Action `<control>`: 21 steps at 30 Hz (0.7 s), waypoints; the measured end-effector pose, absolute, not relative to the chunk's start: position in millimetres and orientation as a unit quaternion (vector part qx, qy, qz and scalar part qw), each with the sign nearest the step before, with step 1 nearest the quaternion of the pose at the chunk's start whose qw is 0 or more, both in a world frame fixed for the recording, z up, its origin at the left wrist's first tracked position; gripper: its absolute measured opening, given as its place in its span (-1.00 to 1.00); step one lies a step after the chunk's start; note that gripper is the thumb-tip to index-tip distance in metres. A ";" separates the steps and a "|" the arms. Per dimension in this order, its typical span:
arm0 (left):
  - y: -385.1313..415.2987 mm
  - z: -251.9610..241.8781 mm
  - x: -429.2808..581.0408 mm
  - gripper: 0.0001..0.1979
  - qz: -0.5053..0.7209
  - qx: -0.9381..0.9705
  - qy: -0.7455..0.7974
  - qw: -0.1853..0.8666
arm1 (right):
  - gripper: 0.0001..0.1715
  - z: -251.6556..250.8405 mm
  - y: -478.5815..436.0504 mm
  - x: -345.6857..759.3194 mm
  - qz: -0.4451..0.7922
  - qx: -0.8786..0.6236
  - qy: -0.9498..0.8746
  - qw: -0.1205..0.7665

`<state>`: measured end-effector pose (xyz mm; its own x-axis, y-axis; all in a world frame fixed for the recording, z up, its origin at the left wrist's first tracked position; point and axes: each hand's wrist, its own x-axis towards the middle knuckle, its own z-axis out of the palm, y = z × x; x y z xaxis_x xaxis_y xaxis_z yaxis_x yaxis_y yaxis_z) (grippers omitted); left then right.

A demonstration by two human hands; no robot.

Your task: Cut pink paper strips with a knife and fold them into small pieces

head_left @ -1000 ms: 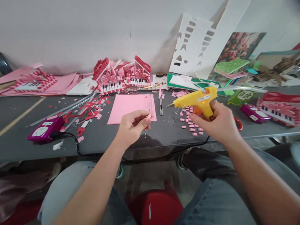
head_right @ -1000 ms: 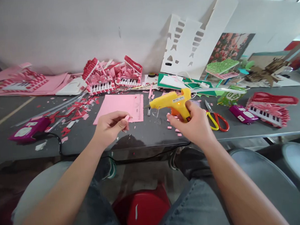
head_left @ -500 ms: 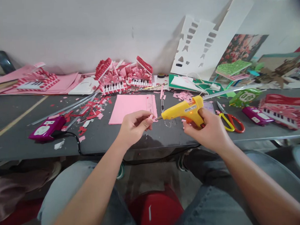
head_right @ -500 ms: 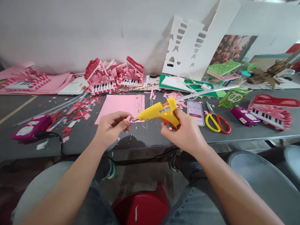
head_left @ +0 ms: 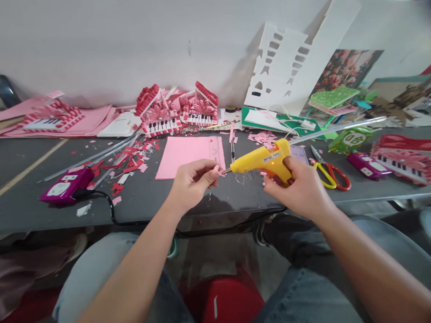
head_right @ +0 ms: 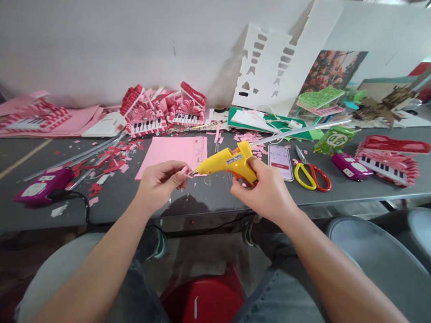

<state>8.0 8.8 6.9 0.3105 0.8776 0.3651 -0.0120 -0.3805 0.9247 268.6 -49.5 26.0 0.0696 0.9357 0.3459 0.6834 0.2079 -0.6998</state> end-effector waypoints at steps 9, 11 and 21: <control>10.3 8.3 6.7 -0.53 0.500 0.685 0.316 0.426 | -0.78 27.2 -50.1 269.2 0.154 -0.613 -0.667 0.395; 11.1 8.3 6.1 -0.53 0.509 0.683 0.317 0.417 | -0.79 27.1 -50.6 268.8 0.150 -0.612 -0.670 0.392; 17.3 0.2 3.3 -0.62 0.509 0.676 0.424 0.323 | -0.57 37.0 -39.2 304.0 0.220 -0.602 -0.638 0.426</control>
